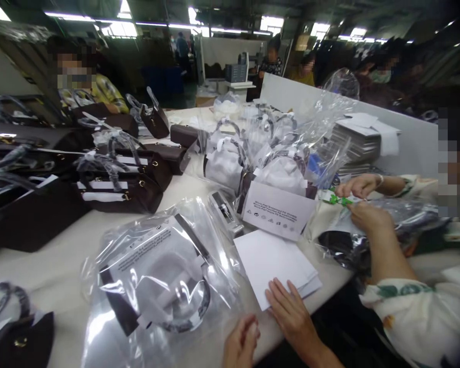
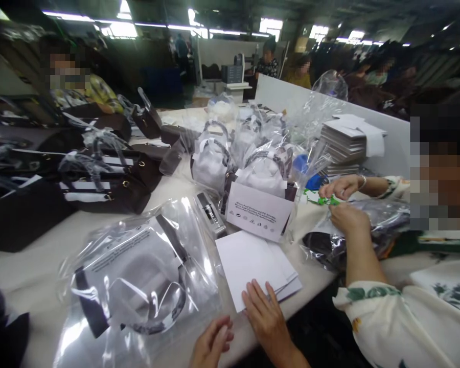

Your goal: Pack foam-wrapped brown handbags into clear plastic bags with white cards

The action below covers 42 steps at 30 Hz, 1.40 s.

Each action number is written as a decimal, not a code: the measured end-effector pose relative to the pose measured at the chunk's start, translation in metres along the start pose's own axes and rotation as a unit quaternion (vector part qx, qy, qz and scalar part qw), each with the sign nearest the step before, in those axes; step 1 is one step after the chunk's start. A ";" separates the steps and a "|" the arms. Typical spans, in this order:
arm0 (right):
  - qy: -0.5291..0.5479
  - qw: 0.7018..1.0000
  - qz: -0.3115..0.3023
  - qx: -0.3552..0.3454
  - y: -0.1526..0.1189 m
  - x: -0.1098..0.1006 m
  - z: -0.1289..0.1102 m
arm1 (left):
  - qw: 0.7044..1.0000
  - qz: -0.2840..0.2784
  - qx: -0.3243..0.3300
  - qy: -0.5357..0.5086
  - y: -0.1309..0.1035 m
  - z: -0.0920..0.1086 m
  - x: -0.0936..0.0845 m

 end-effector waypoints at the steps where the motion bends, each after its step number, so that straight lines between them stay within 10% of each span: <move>1: 0.012 1.000 0.014 -0.013 -0.002 -0.002 -0.002 | 1.000 -0.006 -0.024 -0.016 0.013 0.000 0.007; 8: -0.014 0.997 0.080 -0.001 -0.014 -0.020 -0.010 | 0.997 0.057 0.027 0.049 0.073 0.027 0.022; 18: -0.159 0.950 0.075 0.257 -0.011 -0.017 0.091 | 0.991 0.033 0.066 0.112 0.069 0.015 0.053; 24: -0.243 0.925 0.013 0.291 0.004 -0.017 0.121 | 0.983 0.077 0.101 0.132 0.063 0.031 0.050; 32: -0.231 0.957 0.005 0.175 0.013 -0.017 0.084 | 0.987 0.033 0.083 0.137 0.039 0.028 0.078; 42: -0.196 0.977 -0.080 0.021 -0.005 -0.007 0.024 | 0.995 0.038 -0.009 -0.089 0.048 0.009 0.056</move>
Point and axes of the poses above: each hand's wrist, its own y-axis towards the middle knuckle, its own x-axis out of the palm, z = x × y, the point moved 10 cm from there along y, towards the middle knuckle, and after that the axes turned 11 degrees about -y, right-handed, at the moved point
